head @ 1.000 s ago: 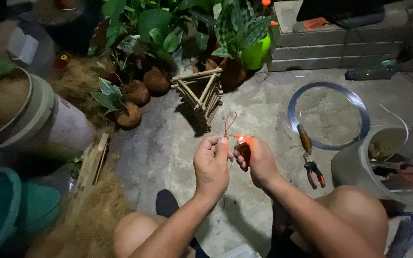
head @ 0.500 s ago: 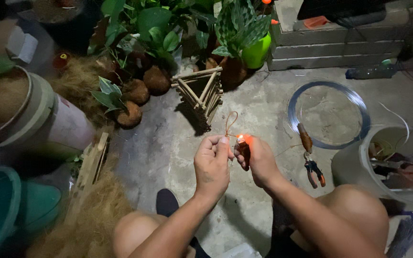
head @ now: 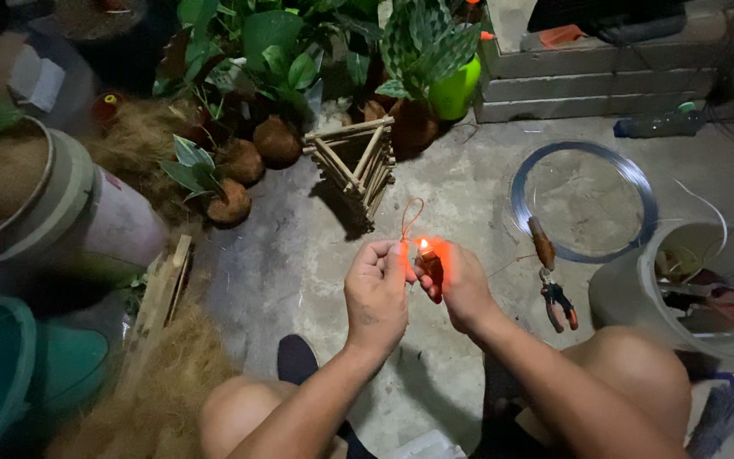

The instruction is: The person sits on the ground and assembles a small triangular bamboo frame, tying bamboo sticks together with thin wire. They cut wire with scissors, twist it by hand around the joints, and use a lighter to burn the wire ends before tightening the ties on the frame.

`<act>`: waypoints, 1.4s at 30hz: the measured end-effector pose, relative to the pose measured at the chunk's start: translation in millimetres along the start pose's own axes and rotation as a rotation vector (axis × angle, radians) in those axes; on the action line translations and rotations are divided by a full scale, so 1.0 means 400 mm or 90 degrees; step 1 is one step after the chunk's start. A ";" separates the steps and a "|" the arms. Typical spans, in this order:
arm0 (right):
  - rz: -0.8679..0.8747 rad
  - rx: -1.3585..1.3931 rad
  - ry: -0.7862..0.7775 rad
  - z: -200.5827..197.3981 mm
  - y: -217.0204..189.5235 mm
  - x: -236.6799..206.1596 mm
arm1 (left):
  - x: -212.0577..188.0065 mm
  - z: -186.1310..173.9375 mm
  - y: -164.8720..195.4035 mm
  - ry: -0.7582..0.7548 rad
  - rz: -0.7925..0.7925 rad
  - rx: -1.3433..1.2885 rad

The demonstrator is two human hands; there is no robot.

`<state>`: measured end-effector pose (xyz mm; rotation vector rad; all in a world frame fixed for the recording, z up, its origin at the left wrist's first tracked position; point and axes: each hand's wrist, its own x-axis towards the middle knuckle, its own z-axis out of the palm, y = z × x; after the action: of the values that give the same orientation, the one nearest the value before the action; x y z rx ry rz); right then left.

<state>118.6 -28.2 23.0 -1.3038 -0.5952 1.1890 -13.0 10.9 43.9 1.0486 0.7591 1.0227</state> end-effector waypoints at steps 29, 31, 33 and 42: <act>-0.104 0.235 0.102 -0.099 -0.101 0.000 | -0.092 -0.002 0.079 -0.049 -0.063 0.072; -0.110 0.257 0.109 -0.103 -0.113 -0.002 | -0.102 0.002 0.078 -0.062 -0.075 0.044; -0.105 0.271 0.104 -0.105 -0.119 -0.002 | -0.110 0.006 0.074 -0.074 -0.090 0.000; -0.150 0.288 0.033 -0.111 -0.119 -0.014 | -0.110 0.016 0.068 -0.070 -0.117 -0.015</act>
<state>171.1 -43.8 58.2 -0.8531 -0.3990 1.0171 -31.2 -28.1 73.1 0.9875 0.7373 0.8092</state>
